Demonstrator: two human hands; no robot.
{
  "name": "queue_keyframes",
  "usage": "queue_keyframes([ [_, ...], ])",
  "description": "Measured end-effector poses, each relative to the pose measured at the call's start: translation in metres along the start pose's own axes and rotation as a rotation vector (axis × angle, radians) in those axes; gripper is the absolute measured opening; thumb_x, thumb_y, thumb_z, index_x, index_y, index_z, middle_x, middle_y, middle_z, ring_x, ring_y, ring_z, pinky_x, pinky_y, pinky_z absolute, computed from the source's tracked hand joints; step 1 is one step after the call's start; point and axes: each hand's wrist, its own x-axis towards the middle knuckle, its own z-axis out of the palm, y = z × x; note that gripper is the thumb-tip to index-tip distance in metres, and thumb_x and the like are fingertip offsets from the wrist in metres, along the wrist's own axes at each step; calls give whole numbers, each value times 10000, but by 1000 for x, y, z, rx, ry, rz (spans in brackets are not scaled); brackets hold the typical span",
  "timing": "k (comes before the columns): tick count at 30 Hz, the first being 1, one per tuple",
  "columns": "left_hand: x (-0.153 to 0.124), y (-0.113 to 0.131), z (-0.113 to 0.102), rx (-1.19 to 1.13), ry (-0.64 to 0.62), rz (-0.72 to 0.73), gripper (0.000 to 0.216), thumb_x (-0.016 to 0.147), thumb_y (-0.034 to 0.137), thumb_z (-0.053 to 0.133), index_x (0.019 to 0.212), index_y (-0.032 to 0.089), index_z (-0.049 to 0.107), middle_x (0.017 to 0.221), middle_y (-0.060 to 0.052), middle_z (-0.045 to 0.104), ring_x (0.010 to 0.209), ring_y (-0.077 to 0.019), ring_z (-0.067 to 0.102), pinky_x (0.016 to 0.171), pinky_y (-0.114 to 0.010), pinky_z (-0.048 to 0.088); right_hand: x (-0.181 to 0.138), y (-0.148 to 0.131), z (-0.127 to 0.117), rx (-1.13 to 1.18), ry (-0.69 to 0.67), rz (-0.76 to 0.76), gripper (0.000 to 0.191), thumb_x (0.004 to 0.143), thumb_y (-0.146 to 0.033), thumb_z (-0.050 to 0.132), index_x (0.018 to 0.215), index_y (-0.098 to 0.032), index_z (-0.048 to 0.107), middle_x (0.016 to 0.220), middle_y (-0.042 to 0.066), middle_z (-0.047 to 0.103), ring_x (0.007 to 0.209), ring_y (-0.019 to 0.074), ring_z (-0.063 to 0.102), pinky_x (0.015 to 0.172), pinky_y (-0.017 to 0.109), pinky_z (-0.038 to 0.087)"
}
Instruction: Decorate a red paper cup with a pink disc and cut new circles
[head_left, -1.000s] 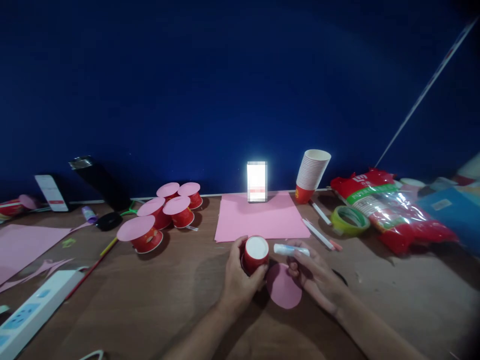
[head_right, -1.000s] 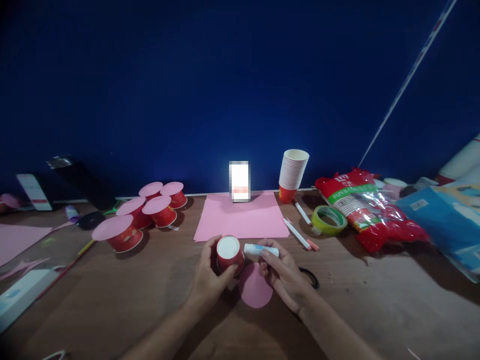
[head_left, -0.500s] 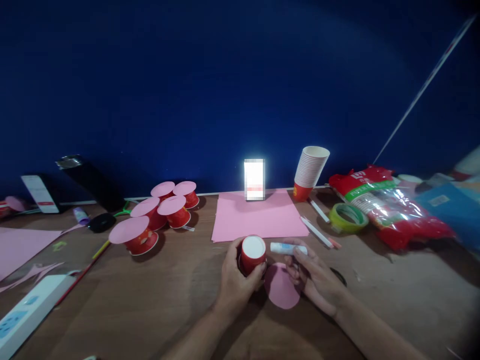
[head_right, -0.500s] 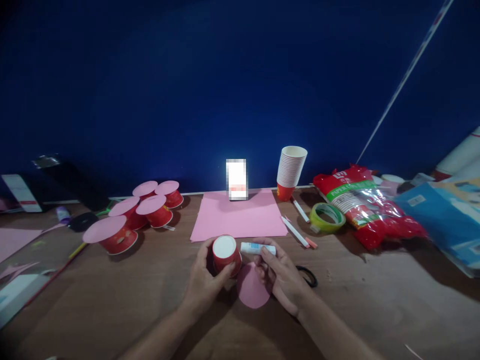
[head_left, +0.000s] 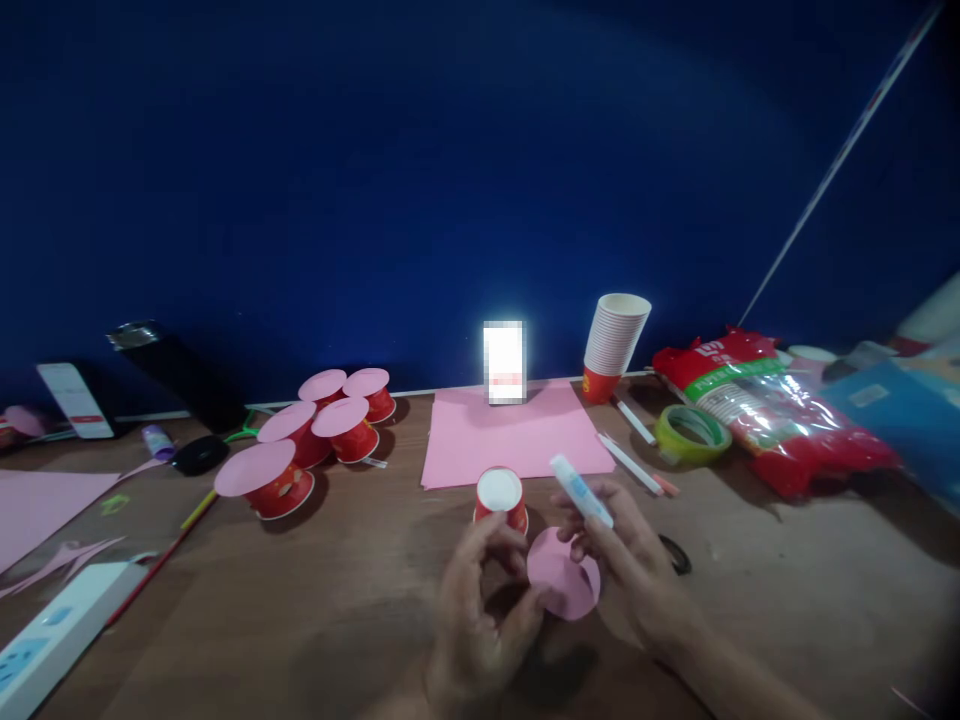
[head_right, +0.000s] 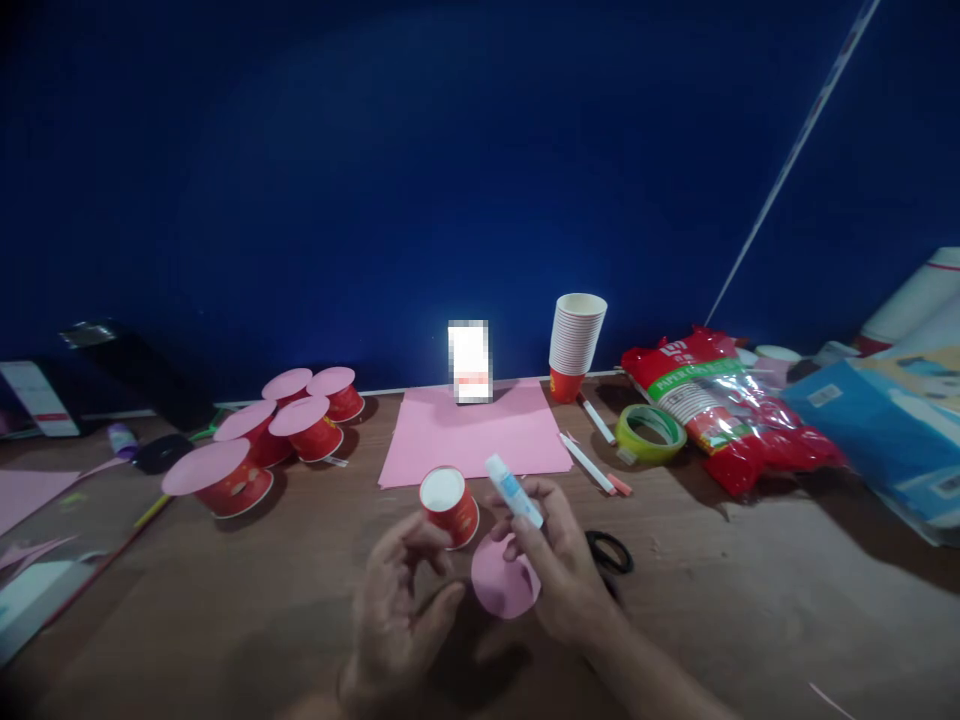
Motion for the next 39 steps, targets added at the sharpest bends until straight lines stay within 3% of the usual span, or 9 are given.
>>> queue_keyframes([
  [2,-5,7,3,-190,-141,-148,631,834,290,633,1387,234,333,864,-27,629,635,-125,596,597,-226,517,-11,2,1,-173,-90,-128,197,927,-345,494,1096,-244,474,990,58,625,825,162,608,706,265,502],
  [6,0,15,2,-244,-208,-168,437,826,335,643,1241,229,555,1044,-81,690,905,-214,658,806,-296,528,-23,4,4,-471,-234,-356,204,915,-291,488,1108,-232,515,1026,86,625,939,220,606,814,332,503],
  [9,5,17,-1,-217,-174,-173,340,837,292,628,1170,226,617,1099,-83,692,969,-220,658,863,-303,516,-22,5,6,-606,-239,-461,195,906,-258,491,1093,-228,538,1023,84,635,994,234,595,848,333,488],
  [15,4,13,0,-267,-76,-250,170,842,262,622,989,199,681,949,-61,723,806,-171,674,713,-236,532,-18,15,5,-720,-153,-419,362,838,-227,604,1177,-251,479,1118,67,612,1023,212,585,788,271,487],
  [22,5,6,0,-287,-56,-337,159,827,319,641,919,197,686,809,-25,711,721,-147,650,659,-212,505,-16,14,8,-722,-147,-358,76,859,-236,577,934,-234,568,900,17,647,829,170,613,709,259,468],
  [34,8,8,3,-244,-89,-449,270,826,413,610,881,161,690,768,-42,688,653,-151,609,591,-220,480,-16,15,10,-726,-157,-271,84,870,-286,565,862,-203,570,872,31,642,675,140,561,590,241,433],
  [39,6,6,6,-254,-86,-524,335,816,472,607,896,156,686,729,-31,651,522,-97,500,459,-180,395,-15,16,10,-712,-157,-273,79,873,-278,553,854,-201,562,843,28,617,704,150,555,626,246,434],
])
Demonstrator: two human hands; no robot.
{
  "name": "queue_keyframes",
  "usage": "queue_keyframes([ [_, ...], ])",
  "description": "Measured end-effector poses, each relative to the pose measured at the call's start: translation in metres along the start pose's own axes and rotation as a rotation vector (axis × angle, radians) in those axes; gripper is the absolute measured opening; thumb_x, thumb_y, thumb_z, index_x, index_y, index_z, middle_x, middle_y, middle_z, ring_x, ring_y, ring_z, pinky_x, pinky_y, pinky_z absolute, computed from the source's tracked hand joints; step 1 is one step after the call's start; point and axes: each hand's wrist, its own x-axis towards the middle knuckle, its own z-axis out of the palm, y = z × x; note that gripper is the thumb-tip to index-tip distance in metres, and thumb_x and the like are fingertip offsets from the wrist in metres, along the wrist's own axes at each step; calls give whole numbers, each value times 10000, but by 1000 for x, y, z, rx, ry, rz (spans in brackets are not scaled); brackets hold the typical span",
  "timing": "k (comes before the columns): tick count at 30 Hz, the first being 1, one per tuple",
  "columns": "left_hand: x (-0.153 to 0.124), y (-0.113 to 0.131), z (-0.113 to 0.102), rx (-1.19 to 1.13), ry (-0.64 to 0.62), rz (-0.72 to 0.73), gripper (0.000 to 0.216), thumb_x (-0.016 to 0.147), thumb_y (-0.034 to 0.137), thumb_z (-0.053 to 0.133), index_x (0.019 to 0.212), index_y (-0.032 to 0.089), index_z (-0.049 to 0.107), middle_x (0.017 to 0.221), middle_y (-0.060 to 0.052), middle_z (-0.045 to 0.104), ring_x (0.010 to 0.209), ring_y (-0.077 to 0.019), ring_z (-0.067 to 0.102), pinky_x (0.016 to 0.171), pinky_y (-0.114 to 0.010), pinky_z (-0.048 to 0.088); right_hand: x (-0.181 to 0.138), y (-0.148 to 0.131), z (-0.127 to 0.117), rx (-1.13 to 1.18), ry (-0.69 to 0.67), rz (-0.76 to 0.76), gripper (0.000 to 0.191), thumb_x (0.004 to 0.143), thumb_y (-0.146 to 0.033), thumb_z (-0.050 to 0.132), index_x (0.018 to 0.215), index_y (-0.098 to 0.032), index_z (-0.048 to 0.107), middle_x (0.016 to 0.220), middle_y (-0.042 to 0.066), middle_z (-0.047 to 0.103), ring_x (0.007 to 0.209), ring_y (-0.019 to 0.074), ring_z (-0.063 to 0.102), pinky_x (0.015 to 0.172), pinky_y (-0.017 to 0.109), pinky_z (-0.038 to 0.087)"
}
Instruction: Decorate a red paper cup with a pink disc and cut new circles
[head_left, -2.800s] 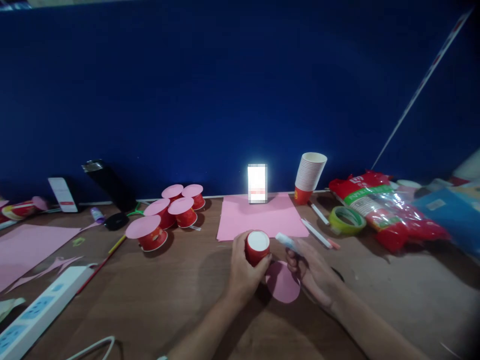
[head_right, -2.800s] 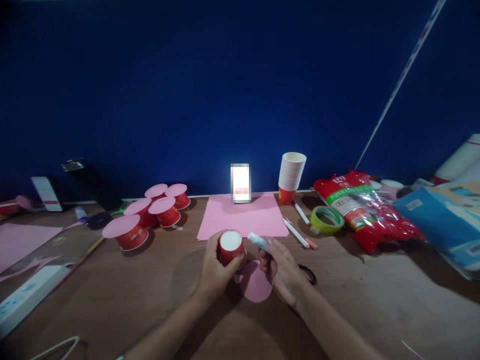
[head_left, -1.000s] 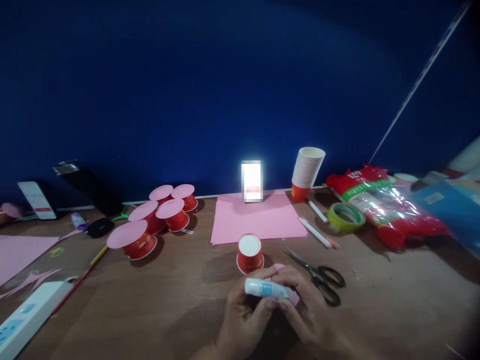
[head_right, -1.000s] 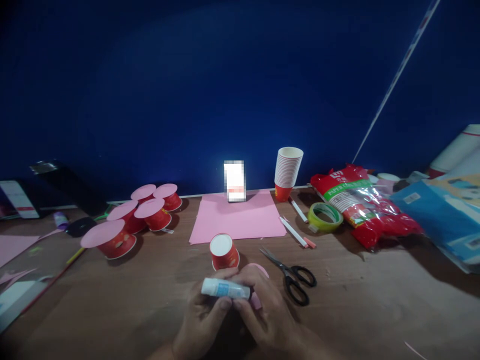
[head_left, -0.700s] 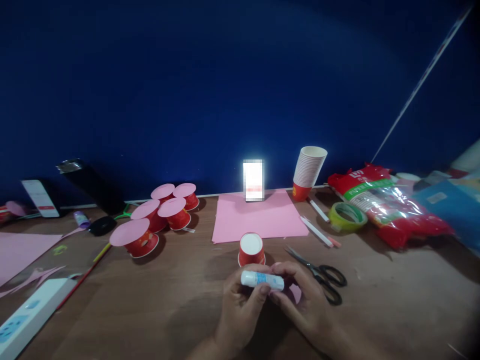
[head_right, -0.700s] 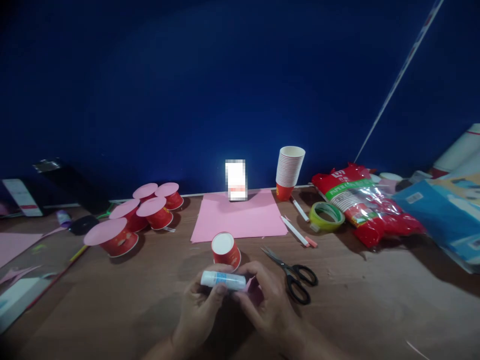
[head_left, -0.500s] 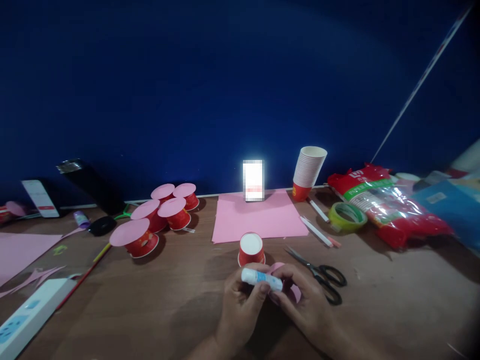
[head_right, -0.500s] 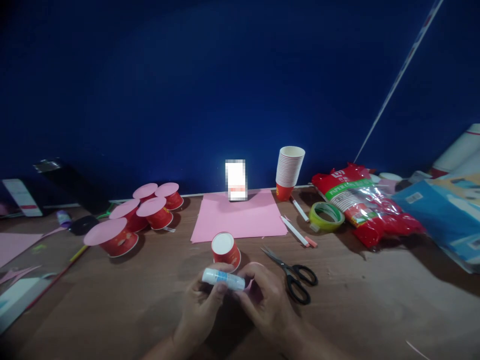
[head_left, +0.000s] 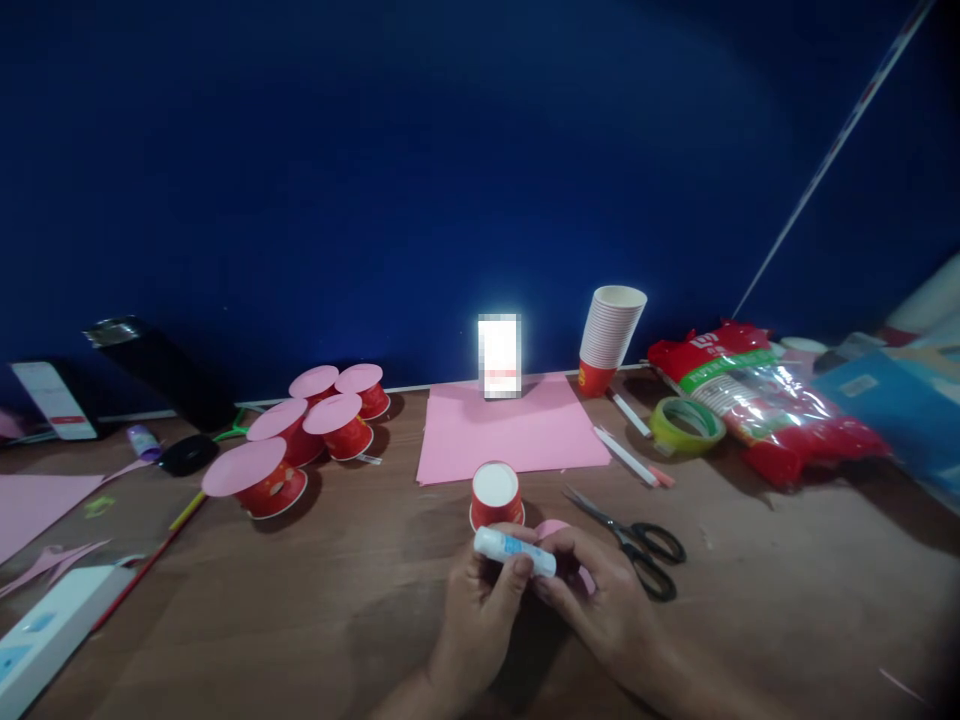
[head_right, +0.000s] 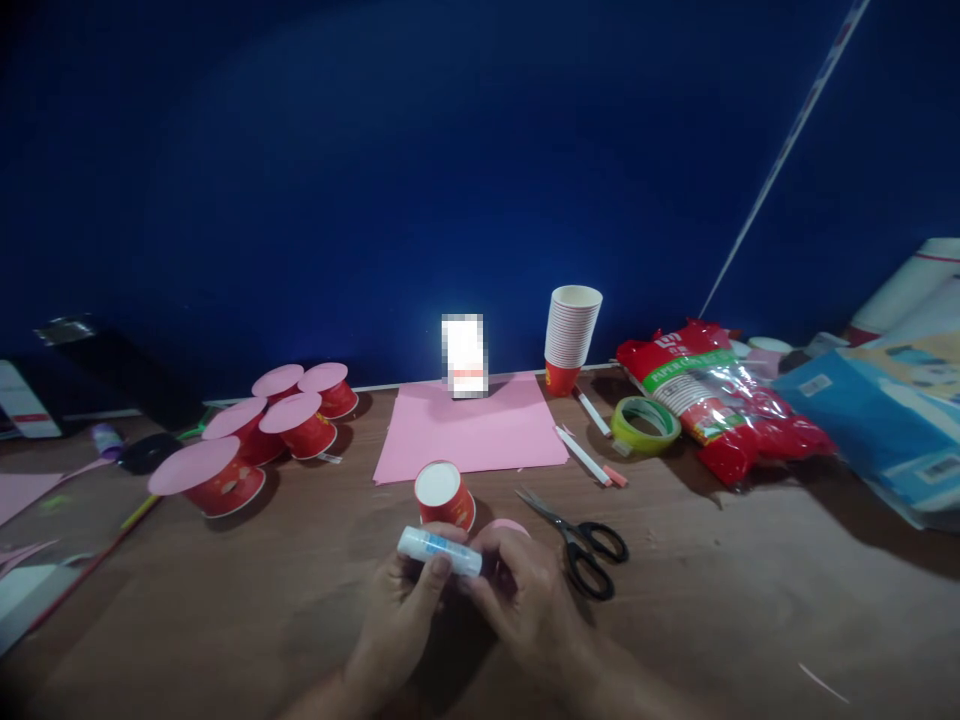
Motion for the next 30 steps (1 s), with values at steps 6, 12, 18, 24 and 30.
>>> queue_keyframes([
  [6,-3,-3,1,-55,-15,-60,331,816,468,618,901,151,662,676,-4,611,491,-68,447,458,-160,379,-1,3,2,57,-12,41,78,883,-273,543,845,-204,545,827,20,587,709,145,540,646,245,429],
  [12,-3,-4,2,-78,-31,-82,321,820,456,618,902,147,648,660,1,593,491,-70,441,461,-166,378,-1,4,0,37,-28,23,78,892,-274,536,870,-201,552,854,22,602,747,146,560,671,240,445],
  [18,-2,-4,2,-49,-28,-64,288,827,436,613,888,157,650,684,-7,607,531,-93,491,490,-185,392,0,-2,-1,12,-42,50,114,909,-302,502,854,-209,538,836,18,595,729,149,557,658,242,445],
  [24,-2,-3,2,-20,-33,-48,267,833,425,602,884,169,656,790,-32,667,680,-149,598,600,-225,461,-2,1,0,69,-82,71,130,921,-319,485,893,-215,558,879,22,609,747,151,569,669,237,450],
  [30,-1,-2,3,-17,-30,-34,254,837,404,599,888,165,666,845,-50,688,789,-184,626,713,-264,485,-2,0,0,112,-100,88,150,931,-328,474,954,-227,583,896,21,612,820,167,584,716,241,456],
])
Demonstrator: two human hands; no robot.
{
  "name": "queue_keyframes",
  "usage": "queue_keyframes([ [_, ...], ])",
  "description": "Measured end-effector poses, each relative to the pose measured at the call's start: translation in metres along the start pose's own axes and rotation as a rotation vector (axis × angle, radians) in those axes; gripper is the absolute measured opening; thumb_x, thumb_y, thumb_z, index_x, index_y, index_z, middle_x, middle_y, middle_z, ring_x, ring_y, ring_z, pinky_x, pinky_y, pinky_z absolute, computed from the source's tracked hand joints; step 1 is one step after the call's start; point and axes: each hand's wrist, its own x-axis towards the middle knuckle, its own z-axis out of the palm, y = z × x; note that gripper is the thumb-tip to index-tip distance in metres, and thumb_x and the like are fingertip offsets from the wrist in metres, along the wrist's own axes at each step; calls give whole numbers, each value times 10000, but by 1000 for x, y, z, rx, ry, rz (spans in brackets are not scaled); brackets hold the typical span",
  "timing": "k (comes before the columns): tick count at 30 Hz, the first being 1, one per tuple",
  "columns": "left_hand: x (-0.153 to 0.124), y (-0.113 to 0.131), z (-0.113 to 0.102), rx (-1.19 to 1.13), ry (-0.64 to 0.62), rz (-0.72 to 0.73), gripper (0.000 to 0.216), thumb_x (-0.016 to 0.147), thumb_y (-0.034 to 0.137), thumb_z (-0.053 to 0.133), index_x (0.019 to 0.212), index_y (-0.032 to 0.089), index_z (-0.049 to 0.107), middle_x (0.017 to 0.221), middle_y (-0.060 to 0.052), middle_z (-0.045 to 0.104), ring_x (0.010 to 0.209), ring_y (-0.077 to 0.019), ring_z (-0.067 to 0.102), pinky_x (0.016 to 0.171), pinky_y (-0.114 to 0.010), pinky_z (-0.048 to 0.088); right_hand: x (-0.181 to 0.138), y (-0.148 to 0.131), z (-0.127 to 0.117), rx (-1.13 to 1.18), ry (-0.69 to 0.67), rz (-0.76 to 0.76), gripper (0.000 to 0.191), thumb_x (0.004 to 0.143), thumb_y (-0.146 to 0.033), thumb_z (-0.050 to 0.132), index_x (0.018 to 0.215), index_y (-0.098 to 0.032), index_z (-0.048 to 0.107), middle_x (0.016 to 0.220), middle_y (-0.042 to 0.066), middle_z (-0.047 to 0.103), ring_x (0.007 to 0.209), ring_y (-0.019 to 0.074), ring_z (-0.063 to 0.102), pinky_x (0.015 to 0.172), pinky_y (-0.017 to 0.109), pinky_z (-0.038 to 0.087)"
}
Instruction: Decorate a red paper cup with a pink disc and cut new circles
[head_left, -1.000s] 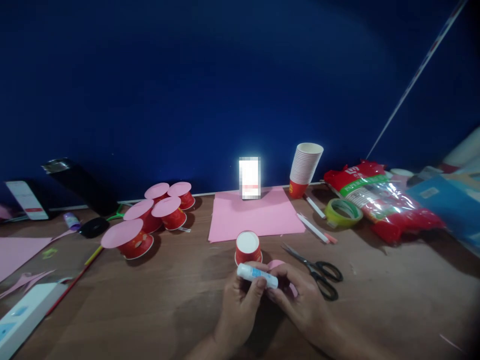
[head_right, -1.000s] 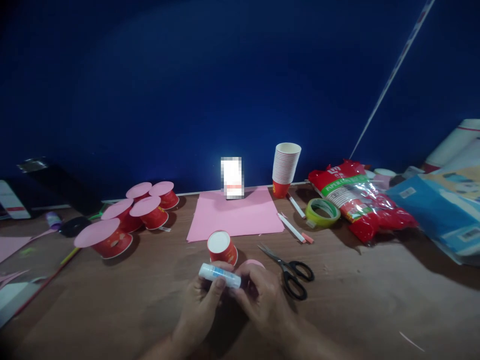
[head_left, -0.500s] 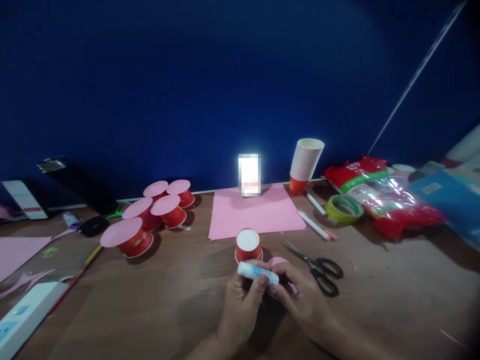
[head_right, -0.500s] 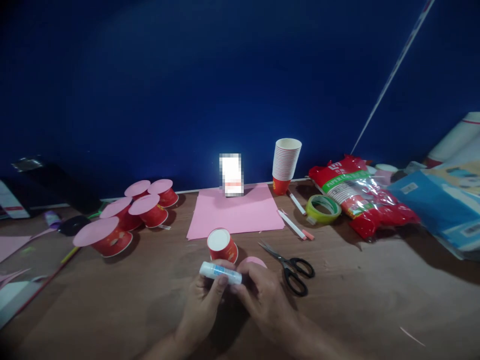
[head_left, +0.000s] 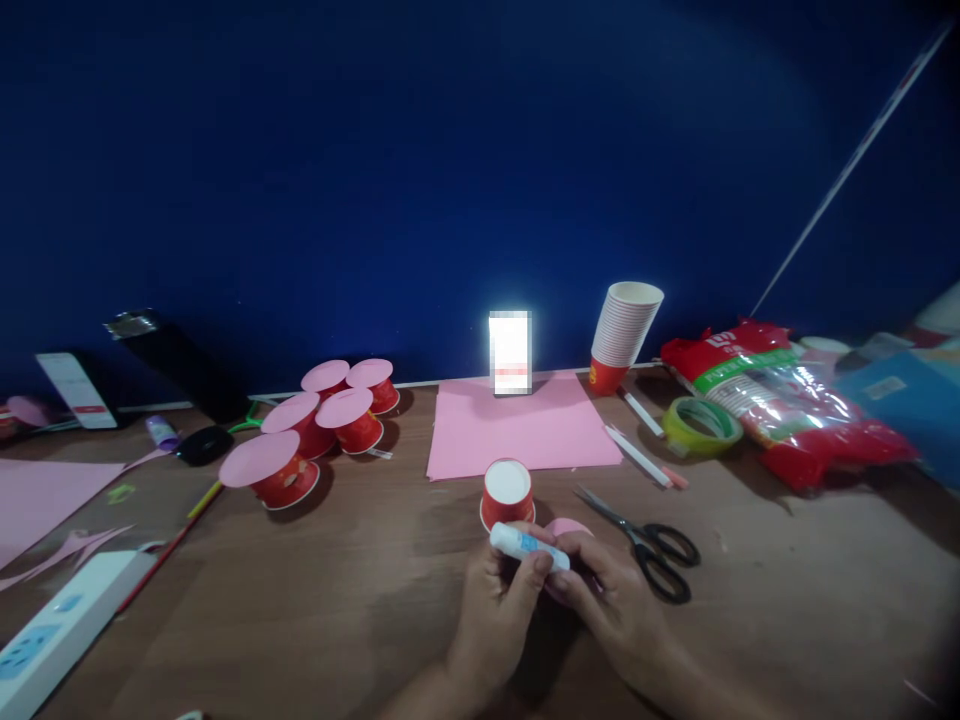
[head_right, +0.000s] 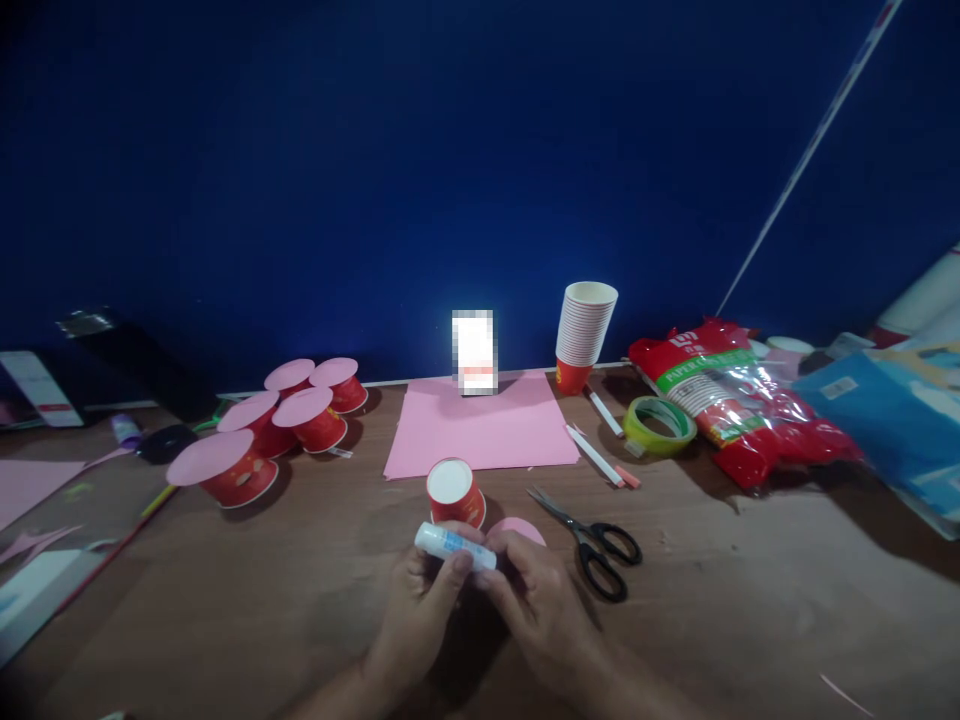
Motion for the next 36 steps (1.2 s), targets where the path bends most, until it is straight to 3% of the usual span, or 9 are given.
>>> queue_keyframes([
  [12,-1,2,1,-29,-28,9,237,854,379,576,879,160,662,821,-45,679,753,-172,617,669,-257,485,0,2,1,-55,-3,-7,174,934,-337,448,886,-222,569,876,28,627,842,183,602,741,253,474],
  [18,-1,4,1,-37,-28,-13,242,852,385,576,888,160,659,839,-49,683,754,-171,621,657,-250,486,-1,2,0,-75,15,-37,175,927,-341,456,953,-235,593,869,23,639,816,183,610,706,243,477],
  [25,-1,7,1,-3,-23,25,191,855,341,586,870,168,664,811,-26,680,749,-153,613,700,-234,478,0,1,2,-52,-39,8,199,942,-356,425,885,-213,551,849,26,599,788,176,580,707,263,469],
  [31,0,10,0,17,7,35,232,855,372,575,806,158,649,702,-10,639,647,-133,583,614,-209,461,-3,-2,2,-70,-65,8,167,938,-348,441,969,-209,527,907,44,589,869,195,573,775,293,467],
  [36,-1,9,0,19,7,26,236,838,381,593,813,155,655,698,-9,634,642,-128,578,612,-204,464,-1,-6,-1,-44,-98,20,160,930,-346,455,950,-206,530,889,37,577,788,175,551,707,281,452],
])
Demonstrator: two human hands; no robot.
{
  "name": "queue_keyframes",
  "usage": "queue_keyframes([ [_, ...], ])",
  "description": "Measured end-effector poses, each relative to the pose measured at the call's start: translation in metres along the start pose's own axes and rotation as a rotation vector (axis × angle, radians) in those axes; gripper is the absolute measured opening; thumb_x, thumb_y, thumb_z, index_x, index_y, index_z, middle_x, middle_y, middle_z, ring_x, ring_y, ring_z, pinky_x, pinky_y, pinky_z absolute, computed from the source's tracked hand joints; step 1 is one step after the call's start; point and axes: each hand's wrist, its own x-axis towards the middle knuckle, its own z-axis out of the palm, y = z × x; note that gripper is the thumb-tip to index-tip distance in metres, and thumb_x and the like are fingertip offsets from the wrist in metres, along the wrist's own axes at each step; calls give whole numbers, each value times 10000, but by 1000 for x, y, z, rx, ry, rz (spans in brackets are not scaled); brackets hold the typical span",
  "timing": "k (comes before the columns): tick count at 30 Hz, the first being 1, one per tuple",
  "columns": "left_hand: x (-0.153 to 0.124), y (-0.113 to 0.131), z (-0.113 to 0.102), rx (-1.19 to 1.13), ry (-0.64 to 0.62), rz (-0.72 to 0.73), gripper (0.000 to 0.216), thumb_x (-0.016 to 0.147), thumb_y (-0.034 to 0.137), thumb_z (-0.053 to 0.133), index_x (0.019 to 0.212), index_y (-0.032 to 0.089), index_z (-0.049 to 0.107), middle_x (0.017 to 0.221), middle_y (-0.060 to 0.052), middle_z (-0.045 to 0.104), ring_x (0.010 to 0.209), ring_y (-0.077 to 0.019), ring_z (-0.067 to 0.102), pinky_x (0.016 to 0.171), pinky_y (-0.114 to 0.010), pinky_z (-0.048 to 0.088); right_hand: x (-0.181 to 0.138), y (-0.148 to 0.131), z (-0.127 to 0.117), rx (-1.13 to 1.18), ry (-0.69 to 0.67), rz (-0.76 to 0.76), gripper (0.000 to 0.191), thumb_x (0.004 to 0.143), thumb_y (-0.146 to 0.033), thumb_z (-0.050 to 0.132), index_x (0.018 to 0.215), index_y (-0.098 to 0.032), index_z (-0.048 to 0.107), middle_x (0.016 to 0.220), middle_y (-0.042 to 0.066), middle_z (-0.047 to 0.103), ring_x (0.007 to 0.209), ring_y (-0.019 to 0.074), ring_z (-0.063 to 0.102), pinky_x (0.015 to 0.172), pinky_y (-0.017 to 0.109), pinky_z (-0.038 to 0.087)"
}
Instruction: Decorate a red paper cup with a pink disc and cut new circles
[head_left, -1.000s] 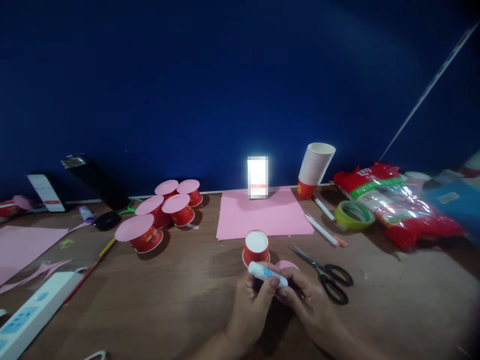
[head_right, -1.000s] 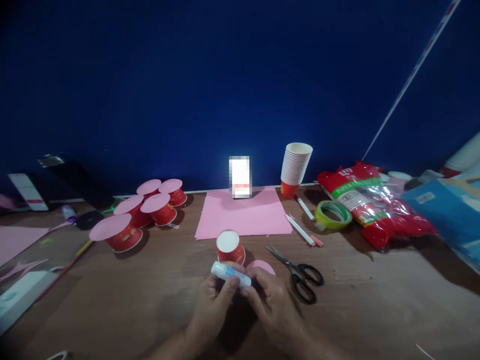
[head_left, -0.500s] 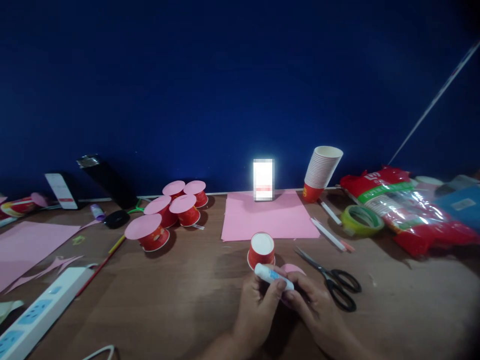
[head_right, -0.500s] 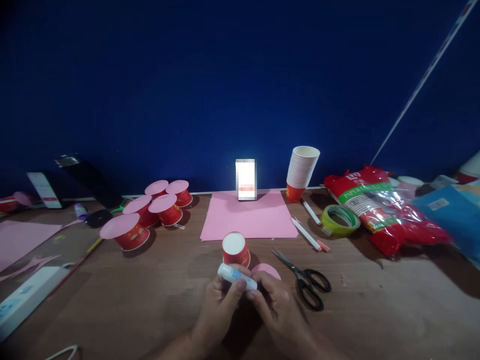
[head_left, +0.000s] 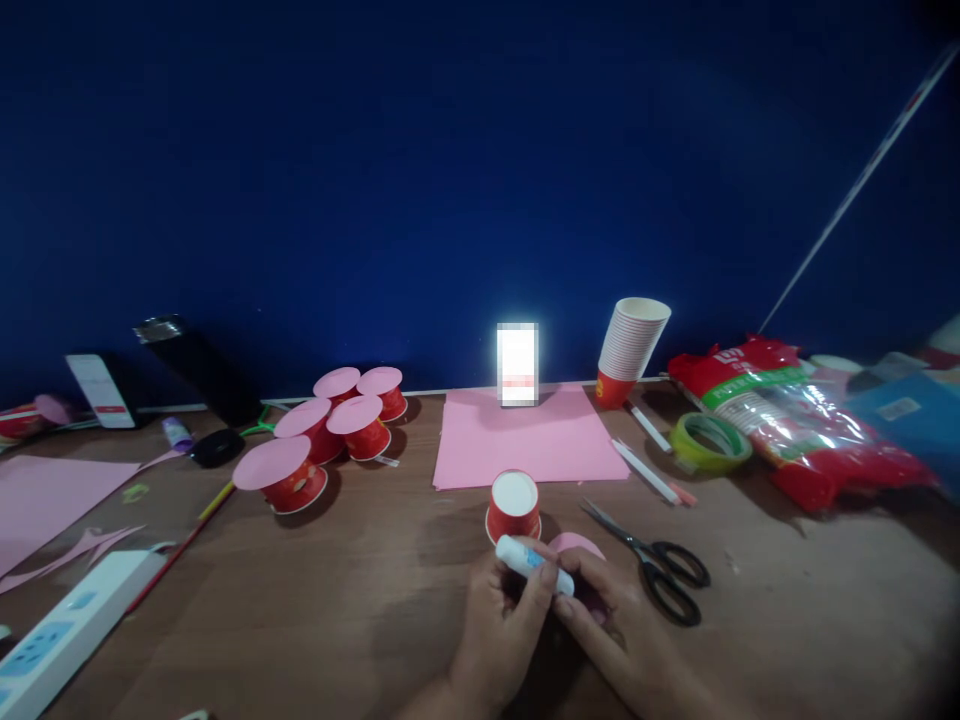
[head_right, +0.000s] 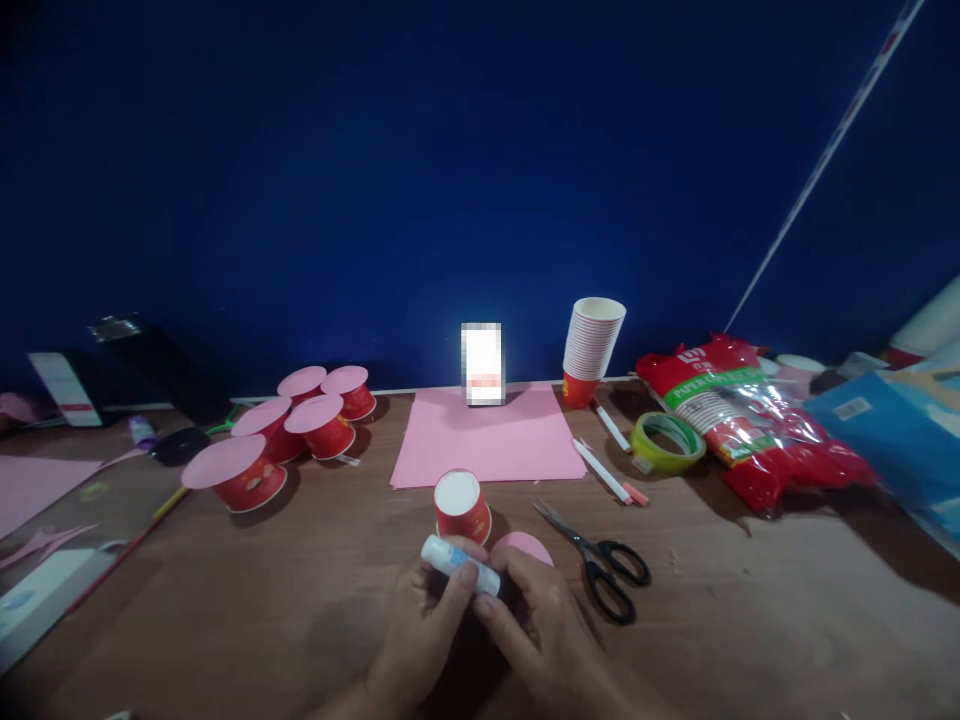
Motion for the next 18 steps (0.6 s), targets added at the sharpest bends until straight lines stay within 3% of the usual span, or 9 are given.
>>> queue_keyframes([
  [7,-3,-4,0,-56,-46,1,230,834,382,604,838,155,636,710,-10,629,638,-122,581,611,-204,469,1,-5,-1,55,-7,11,173,921,-365,474,981,-216,538,938,46,581,740,160,541,635,260,438],
  [11,-4,-7,0,-88,-74,22,240,832,392,608,859,155,626,695,-7,623,600,-112,575,579,-197,462,0,-4,1,74,13,9,163,903,-327,512,1040,-239,524,1027,46,584,814,166,577,711,270,466],
  [18,-3,-9,1,-73,-119,32,205,828,346,605,875,148,629,828,-62,681,704,-152,636,635,-229,500,-3,7,8,87,95,-12,488,820,-189,570,1269,-291,408,1178,56,544,1061,212,568,904,332,464],
])
